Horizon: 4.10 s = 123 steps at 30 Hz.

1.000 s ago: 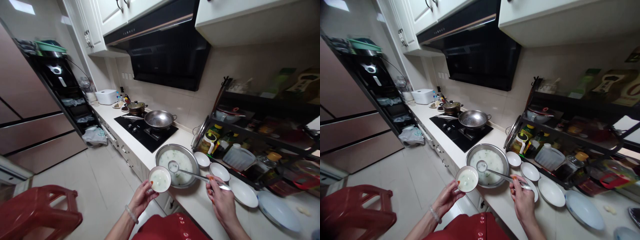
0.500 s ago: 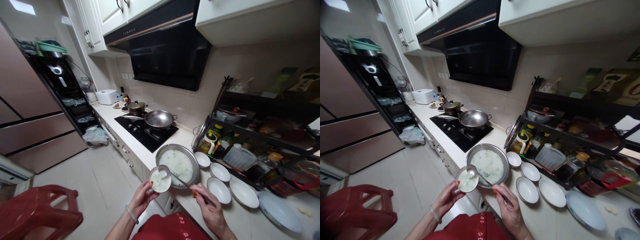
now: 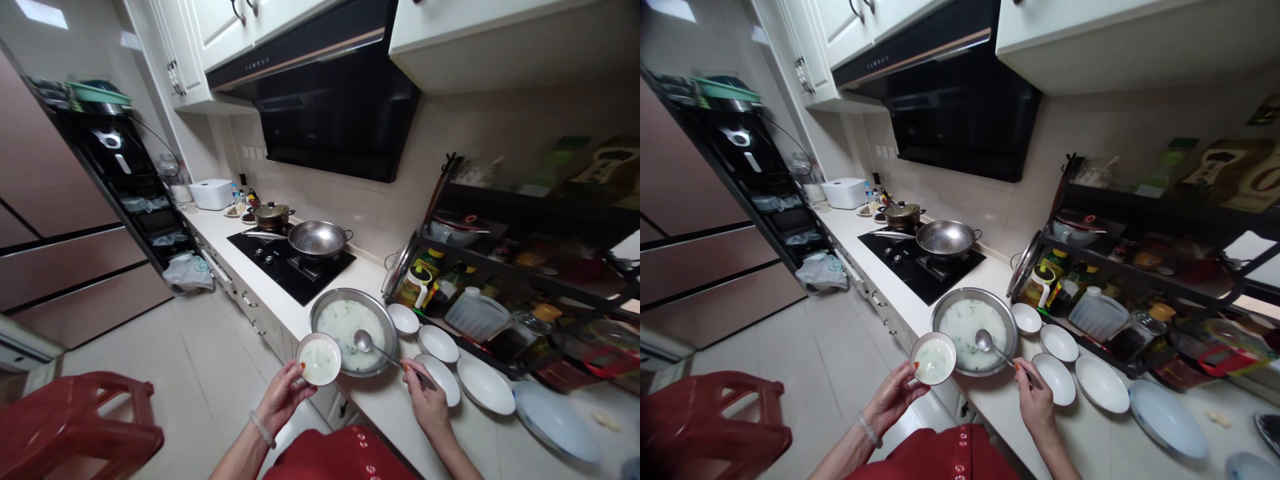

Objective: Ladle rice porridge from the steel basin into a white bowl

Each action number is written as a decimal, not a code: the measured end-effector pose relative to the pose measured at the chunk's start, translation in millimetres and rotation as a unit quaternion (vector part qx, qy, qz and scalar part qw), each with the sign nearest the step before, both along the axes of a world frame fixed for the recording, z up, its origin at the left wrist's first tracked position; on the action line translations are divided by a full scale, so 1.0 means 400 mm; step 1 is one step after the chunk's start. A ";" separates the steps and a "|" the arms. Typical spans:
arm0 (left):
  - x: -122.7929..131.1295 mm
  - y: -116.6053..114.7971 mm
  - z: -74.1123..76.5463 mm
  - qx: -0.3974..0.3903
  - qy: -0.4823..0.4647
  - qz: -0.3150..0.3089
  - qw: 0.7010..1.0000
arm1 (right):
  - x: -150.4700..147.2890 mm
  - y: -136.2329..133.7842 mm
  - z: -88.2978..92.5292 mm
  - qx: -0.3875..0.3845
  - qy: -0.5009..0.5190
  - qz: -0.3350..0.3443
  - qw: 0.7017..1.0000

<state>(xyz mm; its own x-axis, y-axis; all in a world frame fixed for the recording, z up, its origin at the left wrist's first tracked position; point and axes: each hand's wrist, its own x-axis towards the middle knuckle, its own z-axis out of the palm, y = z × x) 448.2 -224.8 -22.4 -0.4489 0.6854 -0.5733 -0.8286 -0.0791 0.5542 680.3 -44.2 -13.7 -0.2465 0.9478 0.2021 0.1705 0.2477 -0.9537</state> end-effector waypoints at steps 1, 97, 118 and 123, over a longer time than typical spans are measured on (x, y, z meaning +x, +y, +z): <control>0.000 0.000 0.000 -0.002 -0.001 0.002 1.000 | 0.001 0.000 -0.005 -0.013 -0.004 -0.001 1.000; 0.002 -0.045 0.000 0.012 0.015 -0.027 0.999 | 0.010 0.035 -0.003 -0.166 0.119 -0.120 0.972; -0.014 -0.065 -0.001 -0.001 0.003 -0.009 1.000 | -0.043 -0.011 0.004 -0.165 0.094 -0.076 0.979; -0.024 -0.068 -0.002 0.000 0.007 -0.023 1.000 | -0.030 -0.001 -0.010 -0.141 0.074 -0.084 0.984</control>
